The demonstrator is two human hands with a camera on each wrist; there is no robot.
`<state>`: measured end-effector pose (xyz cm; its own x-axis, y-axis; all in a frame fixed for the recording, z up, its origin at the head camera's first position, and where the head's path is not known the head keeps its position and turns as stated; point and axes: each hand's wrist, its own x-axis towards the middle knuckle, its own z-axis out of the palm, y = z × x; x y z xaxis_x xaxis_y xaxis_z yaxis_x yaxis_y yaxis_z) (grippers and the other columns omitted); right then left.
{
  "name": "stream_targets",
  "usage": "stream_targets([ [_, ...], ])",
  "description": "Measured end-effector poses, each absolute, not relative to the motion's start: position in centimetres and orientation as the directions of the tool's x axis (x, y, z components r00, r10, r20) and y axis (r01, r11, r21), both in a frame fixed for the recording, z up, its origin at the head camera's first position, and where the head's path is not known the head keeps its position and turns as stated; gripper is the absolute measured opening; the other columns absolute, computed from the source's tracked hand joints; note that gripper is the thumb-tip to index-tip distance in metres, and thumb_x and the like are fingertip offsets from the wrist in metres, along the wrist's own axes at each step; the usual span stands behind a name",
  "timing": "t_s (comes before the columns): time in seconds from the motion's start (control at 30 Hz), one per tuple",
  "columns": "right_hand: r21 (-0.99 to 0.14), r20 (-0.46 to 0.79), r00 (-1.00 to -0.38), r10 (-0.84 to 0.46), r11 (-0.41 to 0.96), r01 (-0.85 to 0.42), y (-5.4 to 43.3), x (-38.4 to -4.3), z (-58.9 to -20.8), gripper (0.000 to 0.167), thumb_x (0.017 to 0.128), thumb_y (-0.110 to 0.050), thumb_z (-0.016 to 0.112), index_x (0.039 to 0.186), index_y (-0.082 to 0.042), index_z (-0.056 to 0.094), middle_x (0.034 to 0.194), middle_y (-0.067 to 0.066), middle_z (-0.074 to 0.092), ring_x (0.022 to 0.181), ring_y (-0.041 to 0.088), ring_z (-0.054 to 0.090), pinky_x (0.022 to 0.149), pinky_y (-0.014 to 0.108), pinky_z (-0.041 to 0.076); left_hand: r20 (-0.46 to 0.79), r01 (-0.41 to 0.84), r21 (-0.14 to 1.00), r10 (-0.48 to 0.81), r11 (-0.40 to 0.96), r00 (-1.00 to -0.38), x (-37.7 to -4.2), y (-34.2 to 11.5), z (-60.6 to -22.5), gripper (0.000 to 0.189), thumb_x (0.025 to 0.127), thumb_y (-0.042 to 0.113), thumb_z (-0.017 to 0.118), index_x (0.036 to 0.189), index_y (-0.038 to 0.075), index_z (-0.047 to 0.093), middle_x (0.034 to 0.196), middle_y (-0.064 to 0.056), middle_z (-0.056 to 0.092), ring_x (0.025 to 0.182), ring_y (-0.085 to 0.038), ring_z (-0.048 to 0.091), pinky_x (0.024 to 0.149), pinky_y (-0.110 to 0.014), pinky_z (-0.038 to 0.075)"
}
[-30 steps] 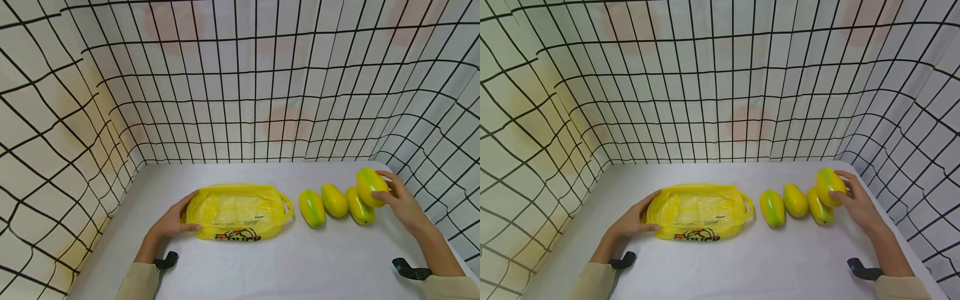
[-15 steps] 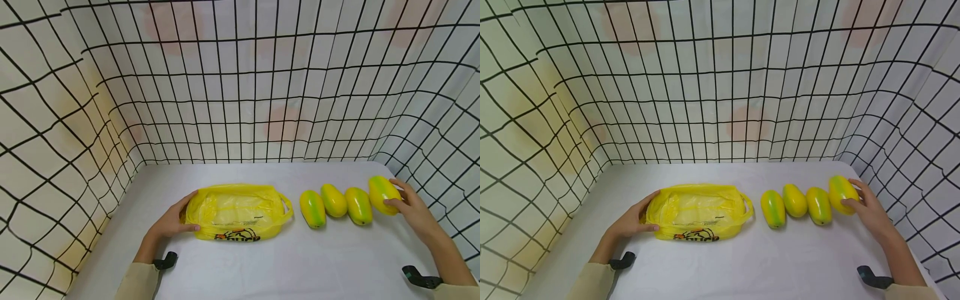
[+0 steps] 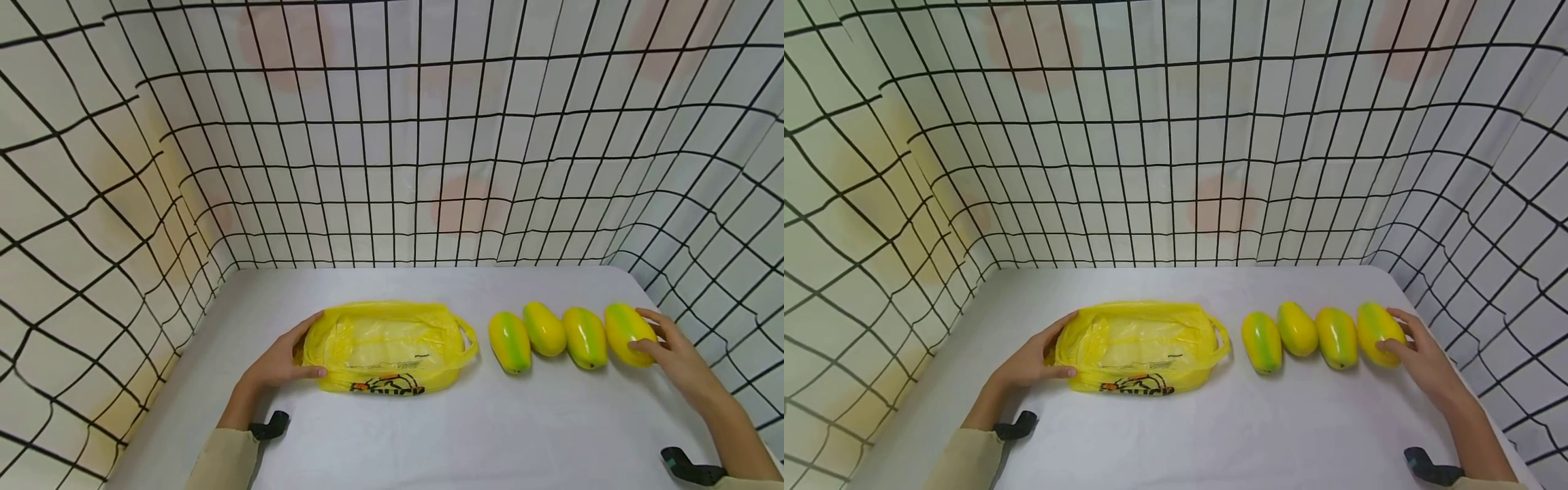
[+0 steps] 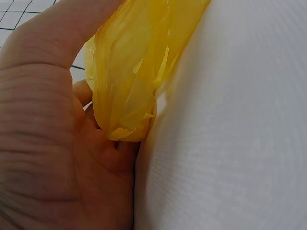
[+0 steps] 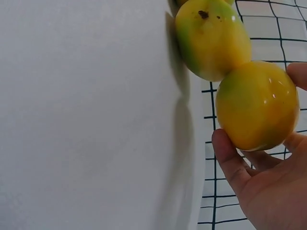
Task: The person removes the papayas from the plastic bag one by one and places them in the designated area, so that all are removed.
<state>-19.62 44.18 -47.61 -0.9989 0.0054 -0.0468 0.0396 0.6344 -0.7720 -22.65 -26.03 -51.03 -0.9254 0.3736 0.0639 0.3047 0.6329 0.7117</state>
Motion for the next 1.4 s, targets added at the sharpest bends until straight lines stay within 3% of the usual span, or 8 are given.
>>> stream_targets([
  [0.13,-0.768,-0.059,-0.998,0.011,0.638,0.053,44.2,-19.6,-48.0,0.075,0.108,-0.037,0.051,0.167,-0.017,0.008,0.16,0.043,0.013,0.127,0.051,0.033,0.071,0.011,0.039,0.064,0.303,0.71,0.37,0.636,-0.927,-22.6,-26.1,-51.0,0.115,0.073,0.055,0.087,0.165,0.026,0.025,0.169,-0.007,0.031,0.155,-0.036,0.032,0.123,-0.061,0.029],
  [0.23,-0.766,-0.07,-0.997,0.023,0.639,0.069,44.3,-19.6,-48.4,0.077,0.108,-0.039,0.05,0.167,-0.014,0.007,0.161,0.043,0.011,0.131,0.06,0.026,0.08,0.023,0.042,0.067,0.306,0.708,0.37,0.637,-0.927,-22.5,-26.1,-51.1,0.115,0.072,0.055,0.087,0.165,0.027,0.025,0.169,-0.007,0.031,0.154,-0.036,0.032,0.123,-0.061,0.029],
  [0.37,-0.752,-0.088,-0.995,0.038,0.653,0.092,44.5,-19.6,-48.7,0.082,0.108,-0.04,0.05,0.165,-0.006,0.002,0.159,0.045,0.012,0.129,0.06,0.031,0.085,0.036,0.044,0.071,0.31,0.711,0.374,0.631,-0.925,-22.6,-26.1,-51.1,0.115,0.072,0.055,0.087,0.165,0.027,0.025,0.169,-0.006,0.031,0.154,-0.035,0.033,0.123,-0.06,0.03],
  [0.57,-0.734,-0.082,-0.996,0.034,0.674,0.083,44.6,-19.7,-49.1,0.081,0.108,-0.038,0.05,0.163,-0.001,0.005,0.156,0.044,0.019,0.124,0.054,0.037,0.083,0.032,0.041,0.085,0.325,0.711,0.382,0.624,-0.92,-22.7,-26.0,-51.1,0.115,0.073,0.054,0.087,0.165,0.025,0.025,0.169,-0.007,0.032,0.154,-0.036,0.034,0.123,-0.061,0.03],
  [0.67,-0.736,-0.095,-0.995,0.035,0.67,0.094,44.6,-19.8,-49.2,0.083,0.108,-0.039,0.05,0.162,0.002,0.003,0.157,0.045,0.016,0.127,0.059,0.034,0.09,0.053,0.046,0.086,0.325,0.714,0.382,0.621,-0.92,-22.7,-26.1,-51.1,0.114,0.073,0.053,0.088,0.165,0.024,0.025,0.169,-0.007,0.032,0.154,-0.036,0.034,0.123,-0.061,0.029],
  [0.77,-0.739,-0.123,-0.992,0.037,0.663,0.117,44.5,-19.8,-49.2,0.085,0.108,-0.041,0.049,0.162,0.003,0.0,0.158,0.047,0.011,0.131,0.064,0.028,0.097,0.077,0.036,0.072,0.312,0.716,0.378,0.624,-0.923,-22.8,-26.1,-51.1,0.115,0.073,0.053,0.088,0.165,0.026,0.025,0.169,-0.005,0.032,0.154,-0.034,0.034,0.124,-0.059,0.029],
  [0.83,-0.737,-0.137,-0.99,0.035,0.664,0.125,44.5,-19.7,-49.2,0.086,0.108,-0.042,0.048,0.162,0.003,0.0,0.158,0.047,0.009,0.132,0.065,0.027,0.099,0.081,0.033,0.064,0.306,0.716,0.377,0.628,-0.924,-22.8,-26.1,-51.1,0.115,0.072,0.053,0.088,0.165,0.028,0.025,0.169,-0.005,0.031,0.154,-0.034,0.033,0.124,-0.059,0.029],
  [1.4,-0.703,-0.124,-0.991,0.043,0.702,0.119,44.3,-19.9,-49.2,0.09,0.106,-0.049,0.049,0.162,0.004,0.003,0.16,0.043,0.011,0.133,0.061,0.027,0.1,0.081,0.032,0.058,0.296,0.711,0.366,0.638,-0.929,-22.9,-26.1,-51.4,0.116,0.071,0.055,0.088,0.165,0.029,0.025,0.169,-0.005,0.032,0.155,-0.034,0.033,0.124,-0.059,0.029],
])
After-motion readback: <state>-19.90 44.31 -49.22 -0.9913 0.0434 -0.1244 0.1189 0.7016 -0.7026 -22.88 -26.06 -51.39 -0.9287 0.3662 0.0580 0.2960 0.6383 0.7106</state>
